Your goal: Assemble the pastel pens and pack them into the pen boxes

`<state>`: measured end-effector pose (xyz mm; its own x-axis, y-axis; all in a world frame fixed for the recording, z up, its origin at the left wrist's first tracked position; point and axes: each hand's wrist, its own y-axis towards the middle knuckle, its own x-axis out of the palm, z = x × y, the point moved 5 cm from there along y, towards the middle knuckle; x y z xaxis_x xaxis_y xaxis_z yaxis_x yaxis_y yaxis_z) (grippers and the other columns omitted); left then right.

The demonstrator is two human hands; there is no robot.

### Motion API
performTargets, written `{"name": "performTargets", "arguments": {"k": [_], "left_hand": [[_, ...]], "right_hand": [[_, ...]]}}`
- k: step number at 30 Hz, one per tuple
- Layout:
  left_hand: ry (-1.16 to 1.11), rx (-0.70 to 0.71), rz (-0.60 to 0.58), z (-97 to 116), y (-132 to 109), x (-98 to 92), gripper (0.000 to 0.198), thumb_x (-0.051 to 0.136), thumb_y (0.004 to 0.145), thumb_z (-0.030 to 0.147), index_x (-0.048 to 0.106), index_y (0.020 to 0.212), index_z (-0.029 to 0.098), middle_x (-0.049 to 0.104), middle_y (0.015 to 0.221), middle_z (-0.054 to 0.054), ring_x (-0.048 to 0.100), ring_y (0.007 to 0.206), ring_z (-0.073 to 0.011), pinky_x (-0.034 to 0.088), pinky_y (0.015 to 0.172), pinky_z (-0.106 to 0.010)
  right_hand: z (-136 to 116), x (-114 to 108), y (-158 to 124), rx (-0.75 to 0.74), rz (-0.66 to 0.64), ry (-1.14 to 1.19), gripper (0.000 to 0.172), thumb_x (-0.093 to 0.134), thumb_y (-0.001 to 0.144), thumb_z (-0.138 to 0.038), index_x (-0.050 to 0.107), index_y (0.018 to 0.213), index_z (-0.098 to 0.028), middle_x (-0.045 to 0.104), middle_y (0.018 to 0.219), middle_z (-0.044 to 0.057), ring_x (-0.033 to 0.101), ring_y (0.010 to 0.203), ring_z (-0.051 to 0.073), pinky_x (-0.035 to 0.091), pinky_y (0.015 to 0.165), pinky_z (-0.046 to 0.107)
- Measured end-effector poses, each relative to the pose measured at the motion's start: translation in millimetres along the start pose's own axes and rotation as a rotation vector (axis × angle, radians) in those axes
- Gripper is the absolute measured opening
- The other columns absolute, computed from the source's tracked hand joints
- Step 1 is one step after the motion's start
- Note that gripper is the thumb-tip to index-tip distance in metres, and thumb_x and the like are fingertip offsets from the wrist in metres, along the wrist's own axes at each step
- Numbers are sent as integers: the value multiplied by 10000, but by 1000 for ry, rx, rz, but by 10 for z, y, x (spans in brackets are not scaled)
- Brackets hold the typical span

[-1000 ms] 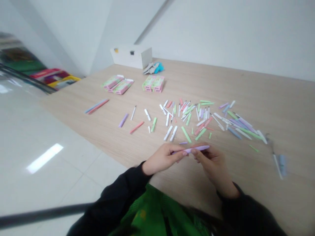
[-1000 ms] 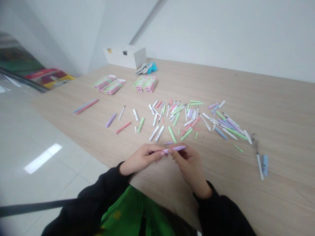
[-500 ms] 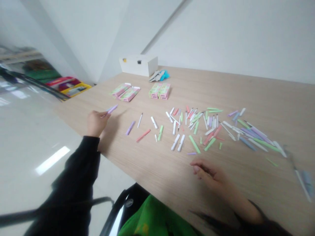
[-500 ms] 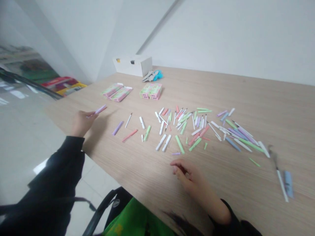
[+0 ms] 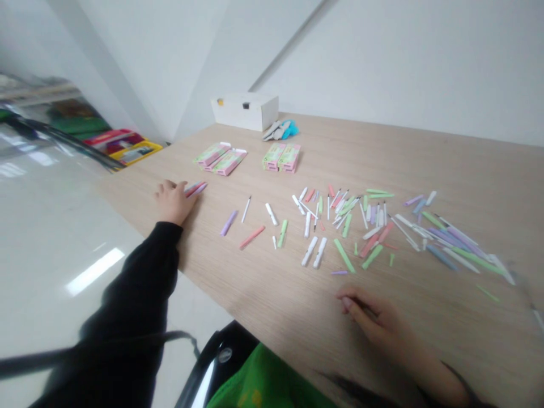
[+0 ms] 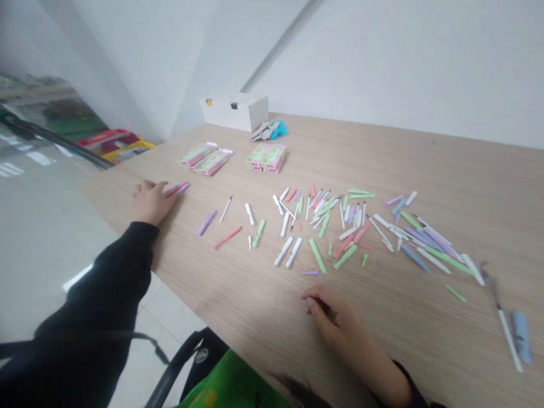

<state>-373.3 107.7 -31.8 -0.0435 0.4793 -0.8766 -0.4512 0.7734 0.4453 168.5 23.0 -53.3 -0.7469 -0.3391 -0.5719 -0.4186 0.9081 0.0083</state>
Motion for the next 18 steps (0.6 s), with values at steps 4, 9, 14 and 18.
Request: {"name": "performTargets", "arguments": {"k": [4, 9, 14, 18], "left_hand": [[-12, -71, -124, -16, 0, 89, 545, 496, 938, 511, 605, 1296, 115, 614, 1339, -225, 477, 1321, -398, 342, 1015, -519], [-5, -74, -232, 28, -16, 154, 420, 446, 971, 397, 596, 1265, 137, 571, 1418, -268, 520, 1269, -438, 365, 1008, -619], [-12, -79, -132, 114, -82, -15, 465, 441, 979, 422, 547, 1293, 95, 599, 1345, -214, 493, 1323, -395, 342, 1047, -555], [-52, -50, 33, 304, -167, -280, 469, 451, 982, 368, 478, 1340, 67, 562, 1349, -150, 469, 1325, -359, 311, 1086, -526]], "right_hand": [[27, 9, -2, -3, -18, -41, 234, 538, 908, -366, 736, 896, -241, 718, 722, 30, 703, 698, 233, 577, 675, 368], [5, 43, -18, -16, -94, -73, 267, 498, 946, -378, 720, 908, -236, 740, 804, 47, 709, 778, 239, 570, 736, 384], [0, 26, -22, -23, -90, -73, 247, 503, 951, -349, 720, 930, -233, 724, 795, 40, 695, 771, 230, 555, 734, 372], [-19, -13, -15, -42, -45, -64, 222, 516, 935, -313, 723, 928, -234, 702, 760, 28, 683, 744, 222, 544, 700, 354]]}}
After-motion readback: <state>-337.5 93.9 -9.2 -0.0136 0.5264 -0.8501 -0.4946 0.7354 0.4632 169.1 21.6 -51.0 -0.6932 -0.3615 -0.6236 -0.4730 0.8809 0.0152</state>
